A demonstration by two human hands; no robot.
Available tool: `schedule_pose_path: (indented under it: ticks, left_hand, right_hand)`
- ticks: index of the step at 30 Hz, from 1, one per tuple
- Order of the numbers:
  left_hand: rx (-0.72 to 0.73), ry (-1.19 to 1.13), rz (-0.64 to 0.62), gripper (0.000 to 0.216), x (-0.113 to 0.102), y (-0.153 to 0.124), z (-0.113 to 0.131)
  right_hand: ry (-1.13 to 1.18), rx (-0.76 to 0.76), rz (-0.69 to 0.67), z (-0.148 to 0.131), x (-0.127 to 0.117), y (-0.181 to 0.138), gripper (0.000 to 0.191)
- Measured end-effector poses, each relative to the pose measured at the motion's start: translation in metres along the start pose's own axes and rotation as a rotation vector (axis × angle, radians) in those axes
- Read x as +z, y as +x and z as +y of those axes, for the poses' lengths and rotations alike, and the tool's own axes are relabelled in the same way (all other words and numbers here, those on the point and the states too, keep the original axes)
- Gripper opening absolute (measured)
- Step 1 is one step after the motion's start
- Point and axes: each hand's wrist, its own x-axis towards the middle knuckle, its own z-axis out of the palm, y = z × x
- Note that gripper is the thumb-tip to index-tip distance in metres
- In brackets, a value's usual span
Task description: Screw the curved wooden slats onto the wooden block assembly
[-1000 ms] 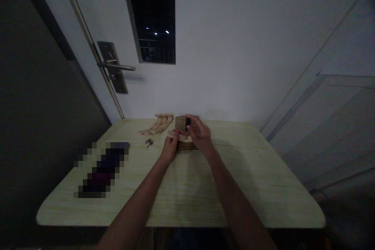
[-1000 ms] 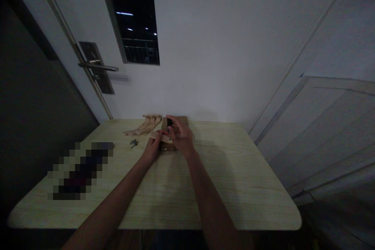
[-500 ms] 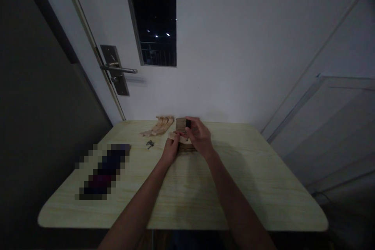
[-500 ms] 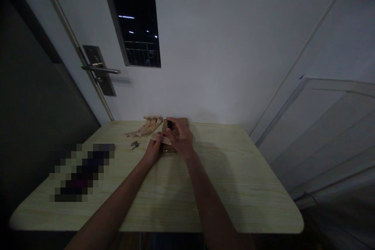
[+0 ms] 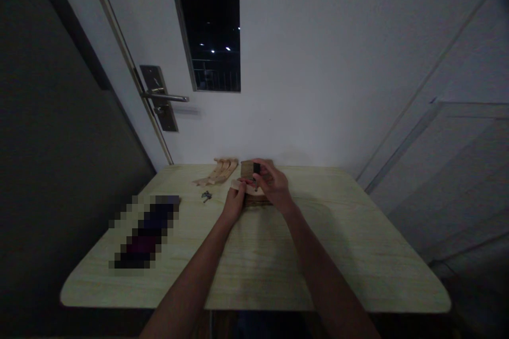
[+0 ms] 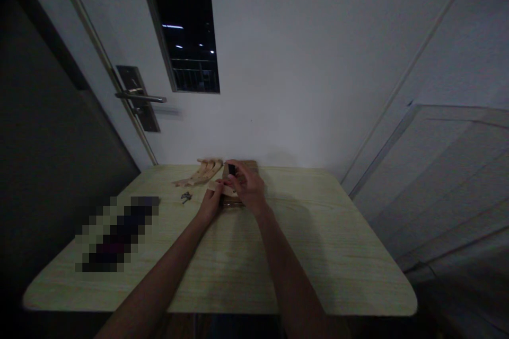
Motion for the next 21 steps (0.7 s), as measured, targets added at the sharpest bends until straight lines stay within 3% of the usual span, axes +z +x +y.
schedule_pose_path:
  ticks: [9, 21]
  left_hand:
    - [-0.013, -0.007, 0.009, 0.043, -0.0003, 0.0004, -0.003]
    - [0.006, -0.004, -0.014, 0.041, -0.0003, 0.0009, -0.0005]
  right_hand:
    - [0.097, -0.037, -0.028, 0.0001, -0.0027, -0.0007, 0.034]
    - [0.033, 0.009, -0.001, -0.0041, -0.0011, -0.0015, 0.033]
